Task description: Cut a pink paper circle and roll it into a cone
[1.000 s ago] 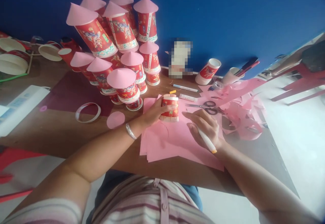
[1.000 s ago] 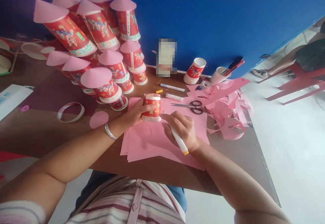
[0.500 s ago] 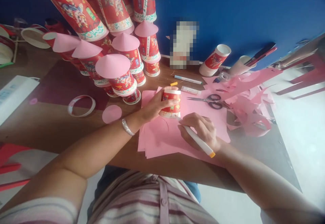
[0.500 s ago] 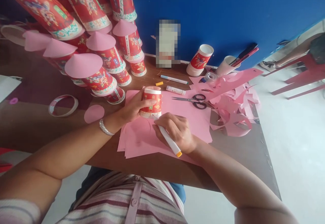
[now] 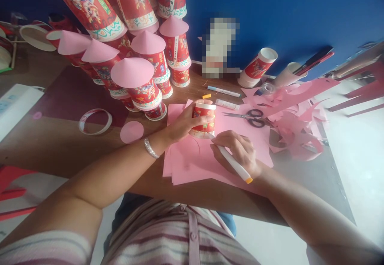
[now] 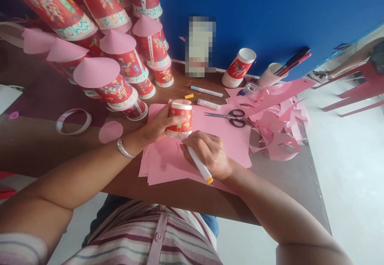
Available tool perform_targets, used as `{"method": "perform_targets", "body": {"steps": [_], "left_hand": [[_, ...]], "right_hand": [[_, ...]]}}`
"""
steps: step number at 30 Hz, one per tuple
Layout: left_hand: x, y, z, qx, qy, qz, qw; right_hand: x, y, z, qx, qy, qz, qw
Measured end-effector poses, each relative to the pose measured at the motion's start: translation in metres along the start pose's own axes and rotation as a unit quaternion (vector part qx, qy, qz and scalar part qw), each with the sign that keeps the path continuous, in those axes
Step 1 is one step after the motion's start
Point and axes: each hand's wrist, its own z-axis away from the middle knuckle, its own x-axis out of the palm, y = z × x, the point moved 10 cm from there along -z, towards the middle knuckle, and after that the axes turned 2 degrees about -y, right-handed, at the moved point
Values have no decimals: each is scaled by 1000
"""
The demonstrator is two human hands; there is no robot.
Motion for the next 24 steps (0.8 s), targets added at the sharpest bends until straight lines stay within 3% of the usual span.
{"method": "perform_targets", "body": {"steps": [24], "left_hand": [[-2, -1, 0, -22, 18, -14, 999]], "right_hand": [[3, 2, 0, -1, -14, 13, 1000]]}}
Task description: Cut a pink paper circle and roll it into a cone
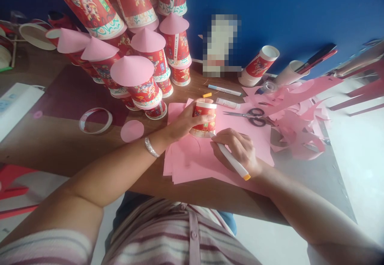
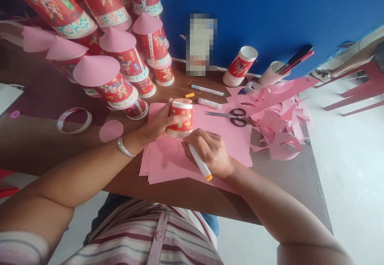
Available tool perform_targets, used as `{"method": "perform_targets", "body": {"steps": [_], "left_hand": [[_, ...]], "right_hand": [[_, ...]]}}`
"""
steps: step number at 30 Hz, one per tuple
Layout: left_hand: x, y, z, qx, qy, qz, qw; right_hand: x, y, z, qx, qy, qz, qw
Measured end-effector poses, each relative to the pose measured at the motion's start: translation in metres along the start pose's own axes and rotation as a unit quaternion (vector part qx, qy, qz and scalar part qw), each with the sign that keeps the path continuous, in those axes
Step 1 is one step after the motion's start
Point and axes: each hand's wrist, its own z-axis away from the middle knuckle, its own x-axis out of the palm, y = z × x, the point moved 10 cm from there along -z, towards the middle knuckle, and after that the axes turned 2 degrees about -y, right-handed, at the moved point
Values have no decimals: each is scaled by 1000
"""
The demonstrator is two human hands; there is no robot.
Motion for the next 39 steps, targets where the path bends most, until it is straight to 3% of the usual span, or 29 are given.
{"method": "perform_targets", "body": {"steps": [39], "left_hand": [[2, 3, 3, 12, 0, 11, 1000]], "right_hand": [[1, -8, -3, -2, -1, -22, 1000]]}}
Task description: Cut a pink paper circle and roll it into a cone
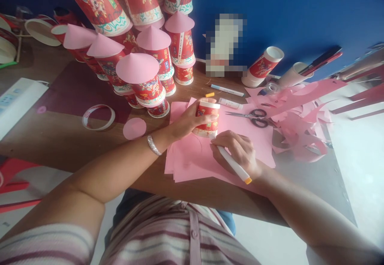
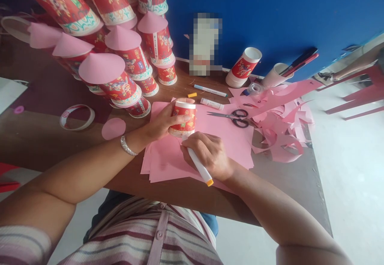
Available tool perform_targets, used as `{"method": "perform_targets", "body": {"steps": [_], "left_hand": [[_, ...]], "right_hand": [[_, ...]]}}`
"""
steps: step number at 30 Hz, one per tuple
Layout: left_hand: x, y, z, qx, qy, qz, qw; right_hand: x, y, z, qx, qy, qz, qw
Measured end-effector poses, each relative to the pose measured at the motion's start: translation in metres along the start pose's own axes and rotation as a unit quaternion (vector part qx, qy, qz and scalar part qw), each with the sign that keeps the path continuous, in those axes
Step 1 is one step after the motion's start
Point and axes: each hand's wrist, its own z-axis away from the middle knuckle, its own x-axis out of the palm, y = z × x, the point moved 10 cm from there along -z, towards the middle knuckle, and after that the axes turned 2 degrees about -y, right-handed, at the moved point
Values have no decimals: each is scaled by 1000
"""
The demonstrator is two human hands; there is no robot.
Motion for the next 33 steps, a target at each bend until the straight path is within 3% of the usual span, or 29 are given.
{"method": "perform_targets", "body": {"steps": [14, 33], "left_hand": [[2, 6, -1, -2, 7, 63, 998], [2, 13, -2, 17, -6, 109, 994]], "right_hand": [[-1, -10, 4, -44, -35, -32, 998], [-5, -7, 5, -56, -23, -29, 998]]}}
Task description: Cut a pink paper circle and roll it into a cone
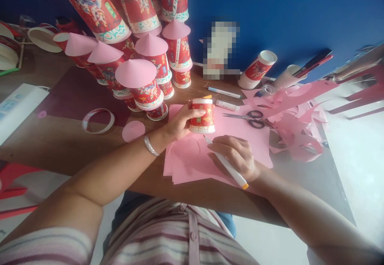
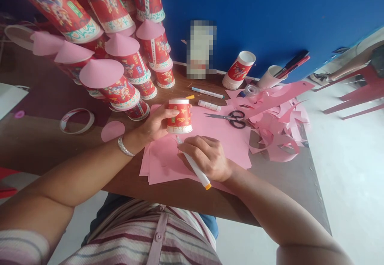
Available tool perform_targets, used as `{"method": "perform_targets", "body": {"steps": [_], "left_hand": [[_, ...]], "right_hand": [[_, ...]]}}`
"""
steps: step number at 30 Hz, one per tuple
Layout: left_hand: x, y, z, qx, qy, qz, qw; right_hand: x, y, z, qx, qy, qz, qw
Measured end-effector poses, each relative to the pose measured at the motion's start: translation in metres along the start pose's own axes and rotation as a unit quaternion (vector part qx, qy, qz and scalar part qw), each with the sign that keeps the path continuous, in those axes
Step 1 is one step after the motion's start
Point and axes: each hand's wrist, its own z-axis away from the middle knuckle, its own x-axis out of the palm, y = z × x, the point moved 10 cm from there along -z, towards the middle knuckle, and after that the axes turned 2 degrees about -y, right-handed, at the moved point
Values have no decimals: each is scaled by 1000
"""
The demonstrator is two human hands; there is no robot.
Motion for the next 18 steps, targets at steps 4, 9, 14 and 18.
{"method": "perform_targets", "body": {"steps": [4, 9, 14, 18], "left_hand": [[1, 1, -1, 15, -7, 31, 999], [-4, 3, -1, 31, 23, 43, 998], [-6, 2, -2, 28, 22, 51, 998], [-4, -1, -3, 21, 5, 31, 999]], "right_hand": [[0, 3, 4, 7, 7, -9, 1000], [-2, 10, 9, 13, 27, 17, 999], [1, 17, 9, 22, 21, 26, 999], [4, 16, 7, 17, 11, 5, 1000]]}}
